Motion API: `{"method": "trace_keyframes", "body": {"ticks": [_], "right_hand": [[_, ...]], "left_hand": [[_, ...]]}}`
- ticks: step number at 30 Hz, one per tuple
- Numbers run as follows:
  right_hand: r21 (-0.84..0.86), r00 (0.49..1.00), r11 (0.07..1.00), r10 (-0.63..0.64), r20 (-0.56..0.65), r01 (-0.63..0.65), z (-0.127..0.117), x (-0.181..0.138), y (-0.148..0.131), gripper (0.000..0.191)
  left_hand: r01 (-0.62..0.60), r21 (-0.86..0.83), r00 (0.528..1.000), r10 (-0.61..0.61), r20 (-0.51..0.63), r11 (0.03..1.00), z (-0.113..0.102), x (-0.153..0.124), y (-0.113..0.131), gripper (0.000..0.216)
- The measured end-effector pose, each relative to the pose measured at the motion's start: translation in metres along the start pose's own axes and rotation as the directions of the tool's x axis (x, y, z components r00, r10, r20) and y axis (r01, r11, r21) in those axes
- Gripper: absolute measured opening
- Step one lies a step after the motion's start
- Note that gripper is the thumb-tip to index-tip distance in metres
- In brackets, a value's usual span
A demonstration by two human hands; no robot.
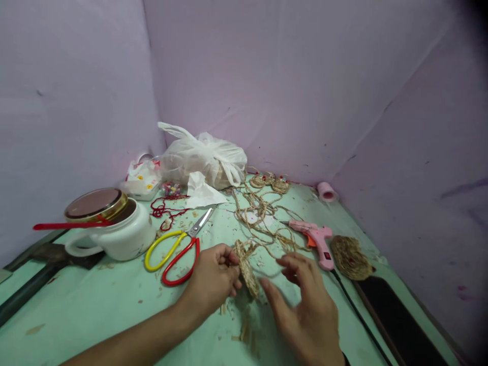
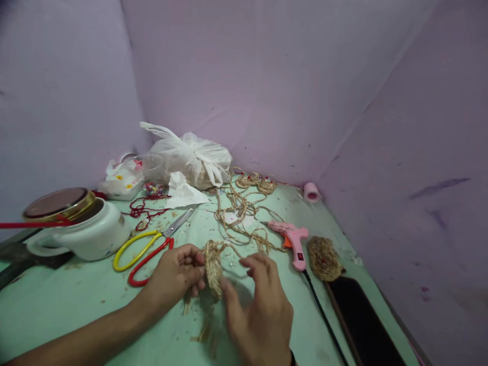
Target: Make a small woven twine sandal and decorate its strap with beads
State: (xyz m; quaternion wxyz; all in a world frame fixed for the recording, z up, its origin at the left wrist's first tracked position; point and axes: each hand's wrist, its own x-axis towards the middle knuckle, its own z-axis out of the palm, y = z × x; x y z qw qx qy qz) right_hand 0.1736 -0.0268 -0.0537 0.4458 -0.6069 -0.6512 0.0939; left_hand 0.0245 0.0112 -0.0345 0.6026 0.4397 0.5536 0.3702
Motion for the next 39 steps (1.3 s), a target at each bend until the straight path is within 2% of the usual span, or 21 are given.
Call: {"method": "trace_keyframes", "body": {"ticks": [2,4,6,8,10,12,14,15,17,22,28,33,39], "right_hand": [[-0.138,0.957,0.947,-0.283,0.057,0.289,-0.001,-0.005,-0.005,0.032],[-0.176,0.914,0.899,-0.383,0.132,0.402,0.001,-0.008,-0.008,0.028],[-0.155,0.922,0.913,-0.356,0.153,0.378,0.005,-0.009,-0.006,0.023],[-0.092,0.943,0.946,-0.296,0.154,0.312,0.007,-0.009,-0.001,0.022],[-0.044,0.953,0.964,-0.25,0.168,0.261,0.008,-0.008,0.004,0.022],[-0.038,0.958,0.97,-0.231,0.169,0.24,0.007,-0.007,0.006,0.021],[-0.051,0.958,0.967,-0.24,0.16,0.251,0.007,-0.006,0.004,0.021],[-0.06,0.955,0.963,-0.25,0.157,0.262,0.007,-0.006,0.003,0.02],[-0.083,0.95,0.955,-0.268,0.157,0.283,0.008,-0.006,0.0,0.02],[-0.151,0.94,0.936,-0.292,0.174,0.319,0.013,-0.006,-0.003,0.018],[-0.169,0.927,0.912,-0.372,0.045,0.374,0.02,-0.005,-0.002,0.015],[-0.214,0.904,0.881,-0.428,0.02,0.422,0.021,-0.004,0.001,0.015],[-0.234,0.904,0.873,-0.409,0.126,0.428,0.016,-0.003,0.009,0.026]], "left_hand": [[-0.016,0.016,1.0,0.016,0.019,1.0,0.0,-0.001,-0.002,0.013],[-0.115,0.051,0.992,0.112,0.05,0.992,0.0,-0.003,-0.006,0.011],[-0.225,0.088,0.971,0.215,0.109,0.97,-0.001,-0.005,-0.009,0.008],[-0.276,0.133,0.954,0.254,0.162,0.952,-0.004,-0.006,-0.01,0.006],[-0.331,0.252,0.942,0.301,0.149,0.909,-0.008,-0.008,-0.009,0.01],[-0.435,0.456,0.894,0.433,0.115,0.776,-0.01,-0.012,-0.006,0.016],[-0.504,0.645,0.817,0.559,0.141,0.574,-0.012,-0.016,-0.004,0.016],[-0.511,0.706,0.793,0.586,0.166,0.491,-0.011,-0.018,-0.004,0.015],[-0.498,0.773,0.783,0.587,0.206,0.392,-0.01,-0.019,-0.004,0.014],[-0.479,0.844,0.757,0.6,0.257,0.242,-0.005,-0.015,-0.013,0.014],[-0.485,0.87,0.649,0.704,0.287,0.093,-0.005,-0.009,-0.018,0.009],[-0.504,0.862,0.614,0.723,0.317,0.049,-0.007,-0.008,-0.016,0.011],[-0.628,0.778,0.525,0.729,0.439,-0.016,-0.011,-0.003,-0.015,0.012]]}}
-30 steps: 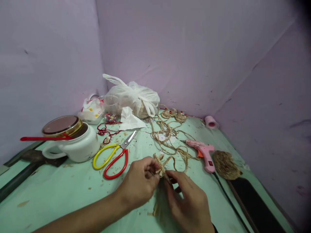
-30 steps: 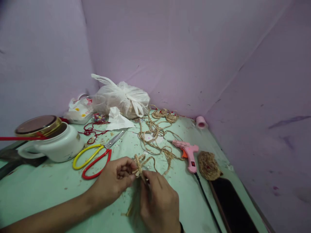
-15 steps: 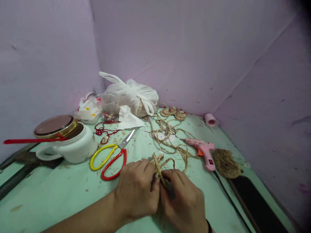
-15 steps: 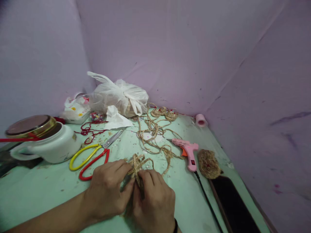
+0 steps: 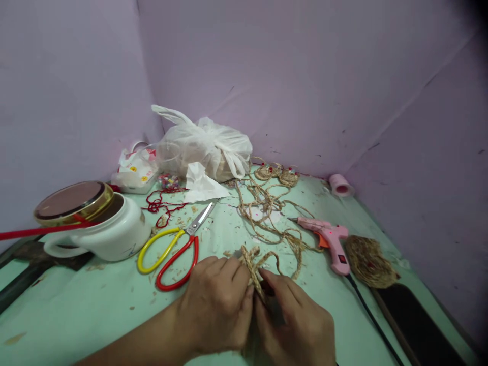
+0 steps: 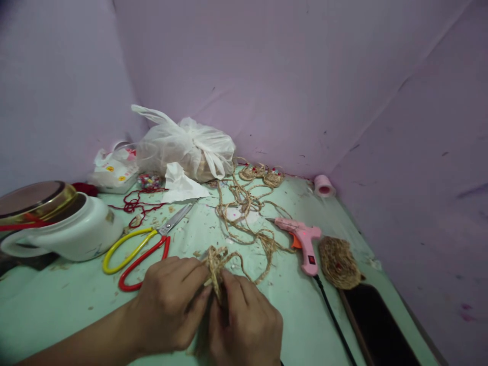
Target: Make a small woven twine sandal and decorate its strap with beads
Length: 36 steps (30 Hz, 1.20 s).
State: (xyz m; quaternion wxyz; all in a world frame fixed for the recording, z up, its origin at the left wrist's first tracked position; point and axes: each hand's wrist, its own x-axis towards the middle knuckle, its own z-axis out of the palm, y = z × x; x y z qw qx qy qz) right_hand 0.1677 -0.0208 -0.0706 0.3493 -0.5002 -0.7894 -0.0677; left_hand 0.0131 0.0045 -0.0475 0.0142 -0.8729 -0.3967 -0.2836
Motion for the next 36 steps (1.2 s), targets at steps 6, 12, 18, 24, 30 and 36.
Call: {"method": "trace_keyframes", "body": {"ticks": [6,12,18,24,30,36], "right_hand": [[0.063,0.999,0.998,0.025,-0.032,-0.023,0.005,0.0,0.0,0.019],[0.078,0.996,0.993,-0.084,-0.041,0.087,0.006,-0.002,0.006,0.02],[0.115,0.998,0.992,-0.038,-0.044,0.043,0.008,-0.001,0.003,0.019],[0.112,0.998,0.993,0.045,-0.053,-0.039,0.009,-0.004,-0.002,0.019],[0.084,0.997,0.995,0.062,-0.048,-0.058,0.008,-0.004,-0.004,0.018],[0.067,0.997,0.995,0.071,-0.036,-0.069,0.009,-0.004,-0.005,0.018]], "left_hand": [[-0.056,-0.034,0.998,0.055,-0.023,0.998,0.001,0.002,-0.004,0.012],[-0.062,-0.067,0.997,0.058,-0.053,0.996,0.0,0.003,-0.002,0.015],[-0.055,-0.037,0.994,0.051,-0.098,0.998,0.005,0.005,-0.003,0.02],[-0.036,-0.027,0.988,0.031,-0.154,0.999,0.011,0.002,-0.004,0.02],[0.042,-0.036,0.98,-0.048,-0.192,0.998,0.018,-0.002,-0.001,0.02],[0.082,0.031,0.982,-0.076,-0.175,0.996,0.011,0.003,0.003,0.023]]}}
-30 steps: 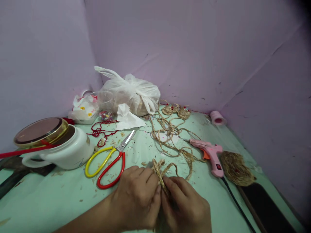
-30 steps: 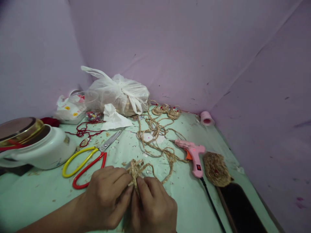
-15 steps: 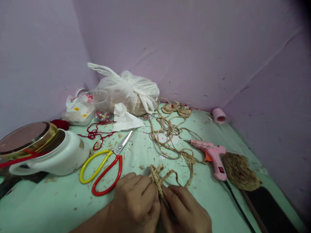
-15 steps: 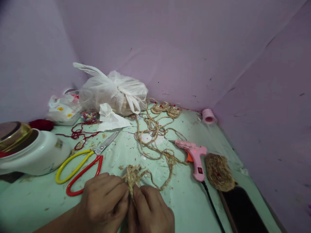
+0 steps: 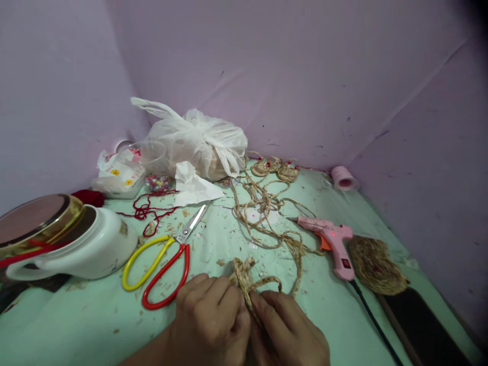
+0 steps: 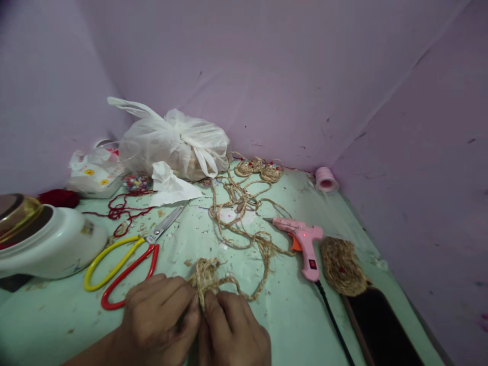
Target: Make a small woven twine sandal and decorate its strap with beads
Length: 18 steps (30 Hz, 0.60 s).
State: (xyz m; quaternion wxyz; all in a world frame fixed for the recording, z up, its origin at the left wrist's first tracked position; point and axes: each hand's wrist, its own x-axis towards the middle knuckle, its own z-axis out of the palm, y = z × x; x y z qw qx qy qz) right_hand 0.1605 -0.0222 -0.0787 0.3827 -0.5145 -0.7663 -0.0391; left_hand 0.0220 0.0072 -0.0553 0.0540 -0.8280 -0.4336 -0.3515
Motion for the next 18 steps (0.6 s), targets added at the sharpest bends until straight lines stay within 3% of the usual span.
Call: {"method": "trace_keyframes", "body": {"ticks": [14,16,17,18], "right_hand": [[0.032,0.999,0.998,-0.047,0.008,0.046,0.0,-0.001,0.003,0.018],[0.051,0.998,0.997,-0.064,-0.003,0.064,-0.001,0.0,0.005,0.018],[0.062,0.998,0.996,-0.063,-0.009,0.064,-0.001,0.0,0.006,0.019],[0.071,0.998,0.995,-0.063,-0.009,0.063,-0.002,0.0,0.006,0.019]], "left_hand": [[0.092,0.006,0.996,-0.092,0.011,0.996,0.0,0.002,0.004,0.022],[0.117,-0.048,0.983,-0.109,0.145,0.992,-0.006,0.002,-0.002,0.022],[0.146,-0.07,0.957,-0.123,0.261,0.987,-0.011,0.003,-0.007,0.023],[0.191,-0.082,0.903,-0.143,0.405,0.978,-0.017,0.005,-0.013,0.025]]}}
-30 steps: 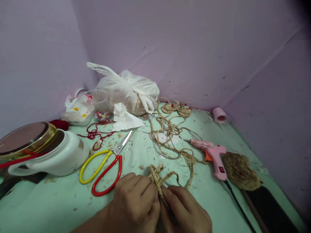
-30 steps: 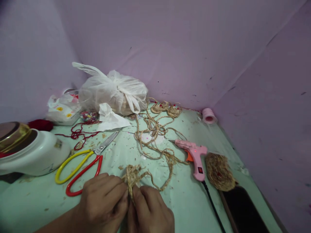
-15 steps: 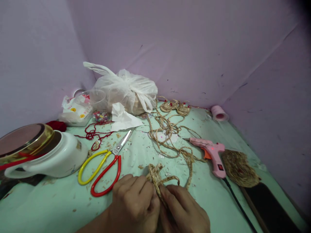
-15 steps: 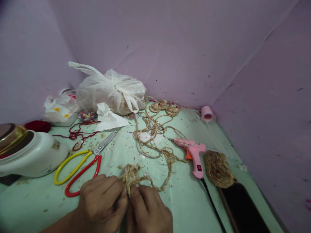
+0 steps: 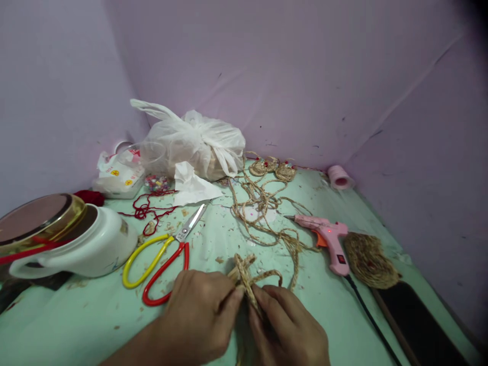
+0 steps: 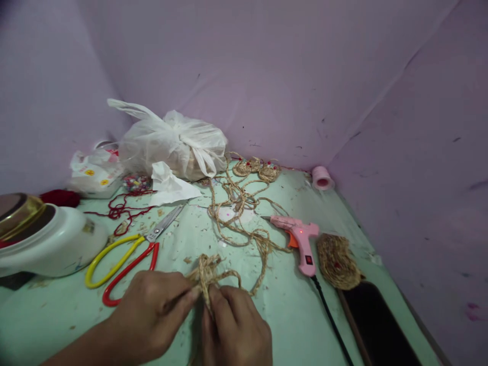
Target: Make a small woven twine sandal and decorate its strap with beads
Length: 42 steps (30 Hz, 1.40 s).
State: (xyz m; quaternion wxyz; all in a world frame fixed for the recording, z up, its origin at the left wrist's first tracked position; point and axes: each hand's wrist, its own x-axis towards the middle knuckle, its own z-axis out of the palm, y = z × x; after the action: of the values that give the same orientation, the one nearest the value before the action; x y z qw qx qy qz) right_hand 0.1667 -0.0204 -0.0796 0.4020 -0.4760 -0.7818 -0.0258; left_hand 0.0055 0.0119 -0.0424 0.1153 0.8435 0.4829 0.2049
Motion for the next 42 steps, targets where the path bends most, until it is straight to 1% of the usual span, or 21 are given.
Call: {"method": "trace_keyframes", "body": {"ticks": [1,2,4,5,7,10,13,17,19,20,22,24,25,26,28,31,33,35,37,40,42], "right_hand": [[0.005,1.0,1.0,0.006,0.002,-0.006,0.0,0.0,0.0,0.02],[0.005,1.0,1.0,0.017,0.004,-0.017,-0.001,0.0,-0.001,0.02],[-0.009,1.0,1.0,0.025,0.01,-0.025,-0.001,0.001,-0.003,0.019],[-0.014,1.0,1.0,0.023,0.009,-0.023,-0.001,0.002,-0.004,0.019],[-0.019,1.0,0.999,0.03,0.0,-0.03,-0.001,0.003,-0.006,0.017],[-0.017,0.998,0.998,0.061,0.024,-0.06,0.0,0.002,-0.008,0.017],[0.015,0.989,0.993,0.115,0.09,-0.117,-0.001,-0.001,-0.008,0.018],[0.175,0.964,0.959,0.188,0.19,-0.221,-0.013,-0.001,-0.013,0.028],[0.278,0.937,0.909,0.242,0.252,-0.31,-0.021,0.004,-0.017,0.023],[0.314,0.932,0.887,0.273,0.236,-0.34,-0.026,0.007,-0.017,0.016],[0.322,0.941,0.884,0.326,0.095,-0.339,-0.033,0.013,-0.013,0.007],[0.236,0.943,0.925,0.324,-0.079,-0.298,-0.036,0.018,-0.002,0.01],[0.189,0.946,0.94,0.306,-0.104,-0.283,-0.036,0.02,0.004,0.015],[0.16,0.952,0.947,0.295,-0.083,-0.279,-0.035,0.021,0.011,0.02],[0.149,0.951,0.939,0.306,0.042,-0.309,-0.032,0.021,0.021,0.027],[0.116,0.911,0.919,0.346,0.227,-0.378,-0.027,0.019,0.024,0.039],[0.06,0.879,0.912,0.371,0.3,-0.405,-0.026,0.019,0.02,0.044],[0.015,0.865,0.914,0.38,0.327,-0.406,-0.024,0.019,0.015,0.04],[0.006,0.869,0.922,0.362,0.336,-0.387,-0.022,0.02,0.011,0.029],[0.042,0.878,0.934,0.318,0.357,-0.355,-0.018,0.02,0.009,0.013],[0.071,0.883,0.933,0.307,0.355,-0.353,-0.015,0.018,0.009,0.008]], "left_hand": [[0.057,-0.013,0.986,-0.054,0.155,0.998,-0.008,0.001,-0.005,0.026],[0.14,-0.007,0.954,-0.133,0.269,0.99,-0.017,0.002,-0.009,0.025],[0.278,-0.039,0.885,-0.241,0.398,0.96,-0.032,0.005,-0.015,0.016],[0.349,-0.071,0.859,-0.289,0.424,0.934,-0.038,0.007,-0.016,0.015],[0.453,-0.16,0.834,-0.354,0.423,0.877,-0.042,0.009,-0.013,0.018],[0.502,-0.271,0.818,-0.349,0.458,0.821,-0.031,0.005,0.001,0.024],[0.504,-0.252,0.816,-0.359,0.453,0.826,-0.012,-0.002,0.015,0.035],[0.484,-0.197,0.855,-0.413,0.313,0.852,0.002,-0.008,0.019,0.036],[0.473,-0.209,0.87,-0.415,0.267,0.856,0.004,-0.008,0.016,0.03],[0.473,-0.218,0.871,-0.415,0.263,0.854,0.004,-0.007,0.014,0.028],[0.482,-0.229,0.864,-0.415,0.285,0.845,0.004,-0.005,0.009,0.025],[0.492,-0.216,0.857,-0.426,0.289,0.843,0.002,-0.002,0.006,0.025],[0.5,-0.209,0.854,-0.439,0.278,0.84,0.0,0.0,0.005,0.025],[0.51,-0.203,0.851,-0.455,0.261,0.836,-0.001,0.001,0.004,0.026],[0.518,-0.199,0.85,-0.474,0.228,0.832,-0.004,0.002,0.003,0.027],[0.478,-0.175,0.872,-0.442,0.21,0.861,-0.003,0.001,0.006,0.029],[0.422,-0.109,0.9,-0.401,0.168,0.9,0.0,-0.001,0.009,0.029],[0.352,-0.008,0.929,-0.348,0.124,0.936,0.004,-0.003,0.013,0.026],[0.276,0.096,0.952,-0.286,0.113,0.956,0.008,-0.004,0.016,0.021],[0.188,0.192,0.967,-0.216,0.137,0.963,0.011,-0.002,0.019,0.015],[0.157,0.221,0.97,-0.192,0.149,0.963,0.012,0.0,0.019,0.014]]}}
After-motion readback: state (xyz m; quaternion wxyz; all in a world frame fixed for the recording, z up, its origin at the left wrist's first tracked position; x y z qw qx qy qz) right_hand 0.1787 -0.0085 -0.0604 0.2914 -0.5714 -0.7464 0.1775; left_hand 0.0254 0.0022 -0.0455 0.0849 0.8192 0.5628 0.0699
